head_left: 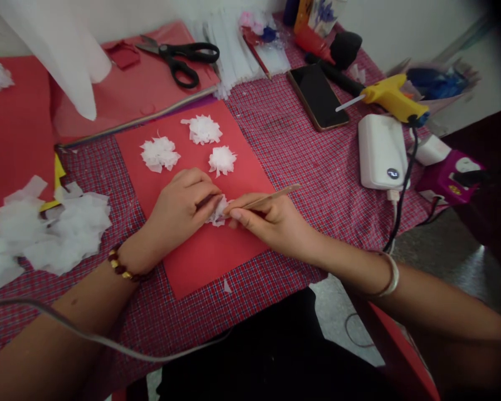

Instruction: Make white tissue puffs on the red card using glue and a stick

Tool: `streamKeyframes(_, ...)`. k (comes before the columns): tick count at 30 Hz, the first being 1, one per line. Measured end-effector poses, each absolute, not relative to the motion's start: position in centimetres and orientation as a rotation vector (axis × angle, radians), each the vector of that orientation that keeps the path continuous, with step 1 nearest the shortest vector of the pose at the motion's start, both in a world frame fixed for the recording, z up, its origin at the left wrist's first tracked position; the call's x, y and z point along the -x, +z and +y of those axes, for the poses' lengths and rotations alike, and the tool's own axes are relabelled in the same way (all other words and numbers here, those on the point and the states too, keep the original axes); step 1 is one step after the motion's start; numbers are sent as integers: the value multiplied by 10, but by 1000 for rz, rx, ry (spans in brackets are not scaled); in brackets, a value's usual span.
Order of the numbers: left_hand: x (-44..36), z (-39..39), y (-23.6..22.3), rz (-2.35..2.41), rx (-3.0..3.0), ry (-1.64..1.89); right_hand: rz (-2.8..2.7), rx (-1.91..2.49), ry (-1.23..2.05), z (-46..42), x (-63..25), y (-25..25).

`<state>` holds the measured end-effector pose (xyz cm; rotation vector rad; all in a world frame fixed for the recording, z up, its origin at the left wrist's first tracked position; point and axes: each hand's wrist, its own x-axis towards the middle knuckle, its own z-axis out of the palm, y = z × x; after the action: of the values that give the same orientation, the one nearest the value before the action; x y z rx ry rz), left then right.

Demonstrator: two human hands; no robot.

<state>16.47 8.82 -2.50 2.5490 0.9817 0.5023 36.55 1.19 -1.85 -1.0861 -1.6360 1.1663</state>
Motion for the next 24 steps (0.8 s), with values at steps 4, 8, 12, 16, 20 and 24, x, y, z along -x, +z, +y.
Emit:
streamKeyframes(4, -165, 89, -24, 969, -2560, 495, -1681, 1071, 1126, 11, -364, -22)
streamKeyframes(8, -164, 93, -22, 958, -2524, 483, -1711, 1084, 1060, 10, -363, -27)
streamKeyframes(12, -161, 96, -16, 901, -2436, 493, -1748, 1145, 962, 9, -361, -34)
streamKeyframes(16, -154, 96, -9, 816, -2381, 425, -1773, 1123, 918, 11, -359, -38)
streamKeyframes(20, -148, 94, -13, 685, -2489, 423, -1772, 1112, 924, 12, -359, -38)
streamKeyframes(24, -150, 89, -21, 637, -2657, 491, -1716, 1106, 919, 10, -360, -37)
